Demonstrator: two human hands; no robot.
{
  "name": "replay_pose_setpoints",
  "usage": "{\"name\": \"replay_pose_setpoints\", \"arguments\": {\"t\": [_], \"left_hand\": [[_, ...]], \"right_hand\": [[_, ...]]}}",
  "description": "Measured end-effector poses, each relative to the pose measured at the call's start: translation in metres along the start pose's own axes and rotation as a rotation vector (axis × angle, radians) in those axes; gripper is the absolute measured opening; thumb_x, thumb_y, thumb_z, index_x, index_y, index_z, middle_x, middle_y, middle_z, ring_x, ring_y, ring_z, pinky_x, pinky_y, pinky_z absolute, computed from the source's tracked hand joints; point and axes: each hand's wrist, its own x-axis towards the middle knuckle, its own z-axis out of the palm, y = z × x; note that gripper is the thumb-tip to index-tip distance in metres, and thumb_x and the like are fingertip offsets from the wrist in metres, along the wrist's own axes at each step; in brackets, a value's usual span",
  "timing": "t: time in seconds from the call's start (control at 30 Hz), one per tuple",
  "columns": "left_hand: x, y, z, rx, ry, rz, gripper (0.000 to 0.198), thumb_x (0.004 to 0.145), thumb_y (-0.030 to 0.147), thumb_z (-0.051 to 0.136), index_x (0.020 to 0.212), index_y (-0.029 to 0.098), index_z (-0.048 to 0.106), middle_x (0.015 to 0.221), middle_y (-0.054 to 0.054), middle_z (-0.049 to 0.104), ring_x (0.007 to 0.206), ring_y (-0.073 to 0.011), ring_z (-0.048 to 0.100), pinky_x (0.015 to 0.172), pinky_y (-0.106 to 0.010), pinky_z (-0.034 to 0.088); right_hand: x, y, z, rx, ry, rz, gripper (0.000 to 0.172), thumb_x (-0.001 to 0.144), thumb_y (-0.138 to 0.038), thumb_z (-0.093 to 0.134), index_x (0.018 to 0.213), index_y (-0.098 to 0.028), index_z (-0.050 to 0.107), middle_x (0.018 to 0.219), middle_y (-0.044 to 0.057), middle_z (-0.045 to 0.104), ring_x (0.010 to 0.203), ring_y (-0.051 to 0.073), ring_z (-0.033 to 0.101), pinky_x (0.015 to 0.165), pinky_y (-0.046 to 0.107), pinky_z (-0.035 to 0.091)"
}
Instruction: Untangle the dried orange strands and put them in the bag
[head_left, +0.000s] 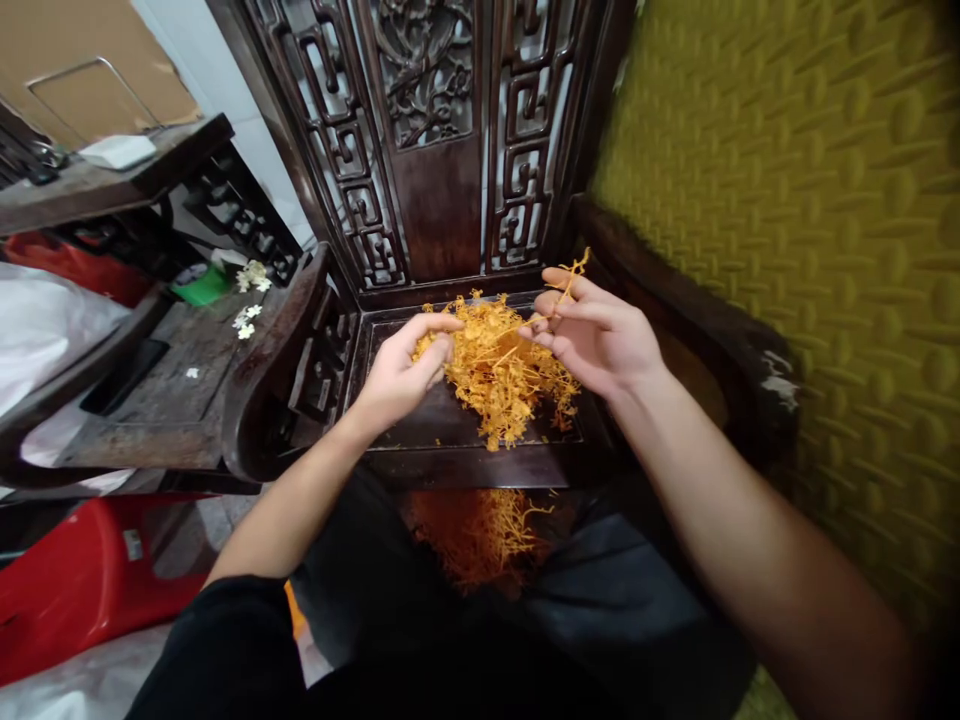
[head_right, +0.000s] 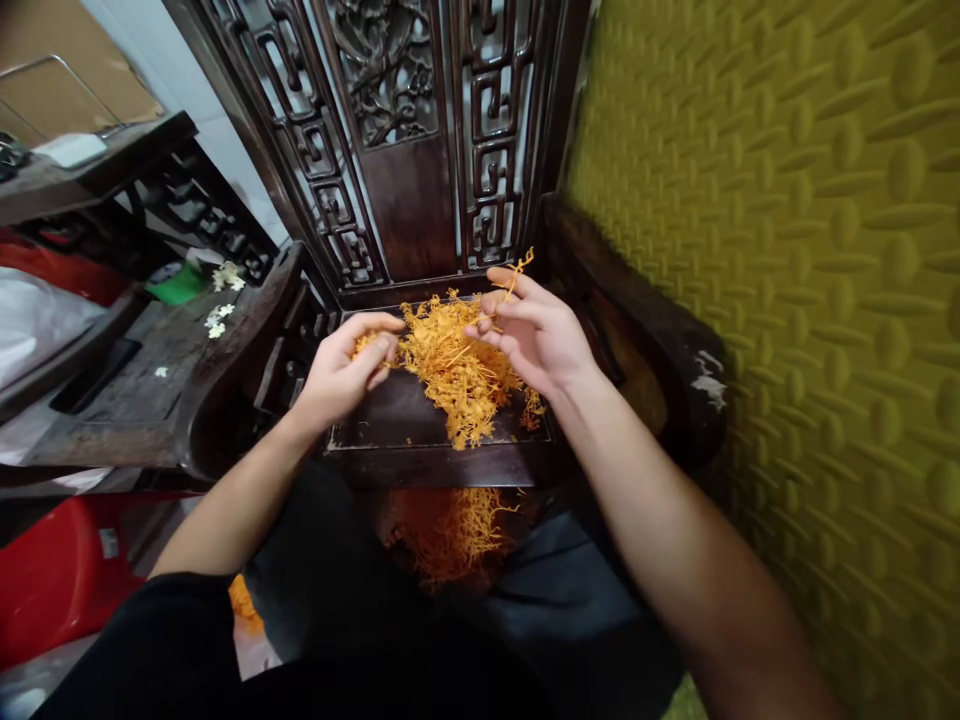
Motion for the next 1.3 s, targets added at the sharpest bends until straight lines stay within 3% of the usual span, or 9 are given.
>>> {"name": "replay_pose_setpoints", "arguments": {"t": [0.23,0.33,0.47,0.67,0.83,1.0,1.1,1.2,1.3], "left_hand": [[0.010,-0.002,-0.009,0.334,0.114,0.089,0.035,0.090,0.047,0.067,0.107,0.017,0.074,0.107,-0.008,0.077,0.097,-0.0197,0.070,0.089,-0.033,0.054],[0.011,0.002,-0.010,0.444,-0.062,0.187,0.046,0.087,0.048,0.071,0.123,0.019,0.070,0.123,-0.009,0.073,0.110,-0.0223,0.069,0.100,-0.037,0.050],[0.012,0.000,-0.004,0.458,-0.263,0.210,0.025,0.094,0.040,0.063,0.099,0.018,0.073,0.097,-0.004,0.077,0.087,-0.0166,0.069,0.085,-0.031,0.050],[0.012,-0.006,0.003,0.427,0.013,0.101,0.025,0.093,0.038,0.064,0.080,0.018,0.058,0.071,0.002,0.062,0.065,-0.0116,0.053,0.066,-0.027,0.041],[0.010,-0.004,0.007,0.182,0.079,0.058,0.029,0.096,0.045,0.058,0.081,0.019,0.053,0.069,0.002,0.057,0.065,-0.0113,0.050,0.065,-0.026,0.041],[0.006,-0.002,0.010,0.134,0.064,0.099,0.029,0.093,0.043,0.065,0.080,0.019,0.055,0.072,0.001,0.059,0.065,-0.0102,0.052,0.062,-0.024,0.042],[0.009,0.007,-0.005,-0.086,0.297,0.191,0.033,0.093,0.048,0.064,0.080,0.020,0.051,0.067,0.002,0.057,0.053,-0.0075,0.047,0.051,-0.022,0.036],[0.012,0.017,-0.028,-0.321,0.551,0.272,0.036,0.097,0.053,0.057,0.082,0.022,0.045,0.067,0.003,0.059,0.043,-0.0048,0.037,0.043,-0.020,0.026],[0.010,0.016,-0.035,-0.376,0.503,0.187,0.035,0.095,0.049,0.062,0.084,0.022,0.042,0.081,0.000,0.069,0.042,-0.0032,0.037,0.040,-0.020,0.023]], "right_hand": [[-0.008,0.010,0.016,-0.091,-0.152,0.038,0.042,0.072,-0.023,0.072,0.113,-0.022,0.063,0.074,-0.003,0.053,0.064,0.013,0.053,0.073,0.038,0.057],[-0.009,0.016,0.019,-0.108,-0.220,0.030,0.042,0.073,-0.022,0.071,0.114,-0.022,0.061,0.074,-0.002,0.053,0.065,0.013,0.052,0.067,0.035,0.055],[-0.011,0.022,0.022,-0.229,-0.267,-0.051,0.033,0.082,-0.026,0.065,0.114,-0.021,0.059,0.079,0.000,0.059,0.062,0.012,0.049,0.056,0.028,0.043],[-0.022,0.024,0.026,-0.846,-0.093,-0.305,0.036,0.084,-0.042,0.075,0.110,-0.020,0.062,0.085,0.003,0.066,0.061,0.011,0.049,0.057,0.027,0.036],[-0.023,0.031,0.031,-1.090,-0.112,-0.191,0.036,0.082,-0.053,0.074,0.083,-0.018,0.068,0.051,-0.006,0.042,0.049,0.009,0.034,0.052,0.027,0.024],[-0.021,0.034,0.033,-1.251,-0.155,-0.277,0.048,0.091,-0.044,0.062,0.054,-0.018,0.047,0.049,-0.004,0.037,0.050,0.010,0.031,0.056,0.030,0.020],[-0.016,0.037,0.021,-1.427,-0.006,-0.285,0.036,0.087,-0.033,0.064,0.057,-0.018,0.050,0.050,-0.003,0.039,0.051,0.011,0.031,0.058,0.030,0.020],[-0.008,0.040,0.007,-1.344,0.066,-0.170,0.029,0.083,-0.032,0.065,0.061,-0.019,0.053,0.051,-0.002,0.041,0.051,0.011,0.033,0.057,0.030,0.022],[-0.004,0.041,0.004,-1.030,-0.034,-0.123,0.031,0.085,-0.040,0.064,0.066,-0.019,0.053,0.054,-0.004,0.040,0.051,0.010,0.032,0.053,0.028,0.023]]}}
